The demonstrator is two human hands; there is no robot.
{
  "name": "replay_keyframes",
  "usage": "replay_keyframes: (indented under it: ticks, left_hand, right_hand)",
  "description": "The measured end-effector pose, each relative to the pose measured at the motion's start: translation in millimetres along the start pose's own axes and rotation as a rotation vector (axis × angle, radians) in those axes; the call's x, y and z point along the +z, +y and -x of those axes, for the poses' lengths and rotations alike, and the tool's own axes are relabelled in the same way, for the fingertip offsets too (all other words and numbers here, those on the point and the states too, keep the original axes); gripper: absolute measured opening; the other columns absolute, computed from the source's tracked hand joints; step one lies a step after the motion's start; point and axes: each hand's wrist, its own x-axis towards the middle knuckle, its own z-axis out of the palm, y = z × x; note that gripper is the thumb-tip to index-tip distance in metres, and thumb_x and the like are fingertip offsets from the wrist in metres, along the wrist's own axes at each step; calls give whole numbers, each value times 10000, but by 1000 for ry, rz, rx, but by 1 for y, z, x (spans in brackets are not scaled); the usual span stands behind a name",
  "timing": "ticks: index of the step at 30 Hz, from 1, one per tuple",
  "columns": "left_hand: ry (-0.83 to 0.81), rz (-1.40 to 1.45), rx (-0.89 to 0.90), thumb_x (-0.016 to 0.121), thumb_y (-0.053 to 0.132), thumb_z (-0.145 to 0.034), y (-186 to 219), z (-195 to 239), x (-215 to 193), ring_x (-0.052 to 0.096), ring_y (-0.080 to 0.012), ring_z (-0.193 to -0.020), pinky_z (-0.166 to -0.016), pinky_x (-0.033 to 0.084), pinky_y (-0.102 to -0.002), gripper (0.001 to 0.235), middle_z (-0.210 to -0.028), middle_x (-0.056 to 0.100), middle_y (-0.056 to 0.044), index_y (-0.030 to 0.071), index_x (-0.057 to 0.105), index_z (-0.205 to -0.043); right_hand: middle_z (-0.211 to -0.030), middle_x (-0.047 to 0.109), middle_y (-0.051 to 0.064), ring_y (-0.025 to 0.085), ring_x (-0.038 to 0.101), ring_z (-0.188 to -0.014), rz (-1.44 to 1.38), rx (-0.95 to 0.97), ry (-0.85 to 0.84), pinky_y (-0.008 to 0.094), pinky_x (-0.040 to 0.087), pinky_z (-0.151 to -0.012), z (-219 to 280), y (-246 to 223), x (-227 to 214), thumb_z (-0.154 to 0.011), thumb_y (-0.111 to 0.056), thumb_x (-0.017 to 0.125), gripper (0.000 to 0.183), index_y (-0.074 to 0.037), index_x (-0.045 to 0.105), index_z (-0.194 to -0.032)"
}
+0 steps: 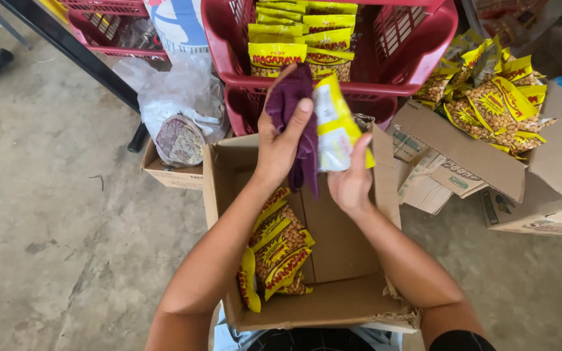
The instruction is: The person takes snack bags from plastic bins and places them into a cardboard box, occasionally using a purple cloth to wipe the bags.
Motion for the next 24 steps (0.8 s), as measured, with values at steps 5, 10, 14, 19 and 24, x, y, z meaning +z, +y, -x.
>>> replay_keyframes:
  ticks: [5,10,14,19,24]
  left_hand:
    - [155,167,-137,904,149,-853,-14,4,6,626,-199,-1119,-1028,507,-435,722,-1203,663,-125,114,551,-1482]
    - [254,293,-253,954,71,-743,-14,3,6,676,-202,-915,-865,571,-378,687,-985,699,-99,81,655,-1362]
    - [278,27,44,916,87,-833,-9,-9,-8,652,-124,-961,-945,551,-337,530,-996,725,-68,106,676,-1305]
    - [172,-532,327,839,105,-920,-2,-13,-22,716,-316,-1100,-1012,581,-506,489,-1148,697,-95,161,601,-1343]
    - [-133,-644,233,834,359,-946,-1,3,-14,414,-472,-1440,-1229,336,-645,774,-1502,458,-223,268,408,-1586]
  right_hand:
    - [-1390,618,137,285,635,-1245,-143,-26,133,515,479,-1135,-26,-28,9,-1002,-656,383,709,-111,534,-1429]
    - [-1240,691,68,221,683,-1128,-127,43,178,381,576,-992,-23,-24,-6,-1010,-495,571,431,-165,623,-1282]
    - [-1121,721,49,216,718,-1064,-45,99,116,344,617,-881,-20,-16,-3,-1029,-275,636,224,-145,664,-1208]
    - [-1139,741,111,281,742,-1072,-24,49,125,402,663,-868,-22,-17,11,-1042,-240,618,174,-134,687,-1162]
    - [-1240,691,154,301,720,-1099,-210,100,162,481,638,-946,-26,-26,-2,-1039,-320,600,362,-81,578,-1309]
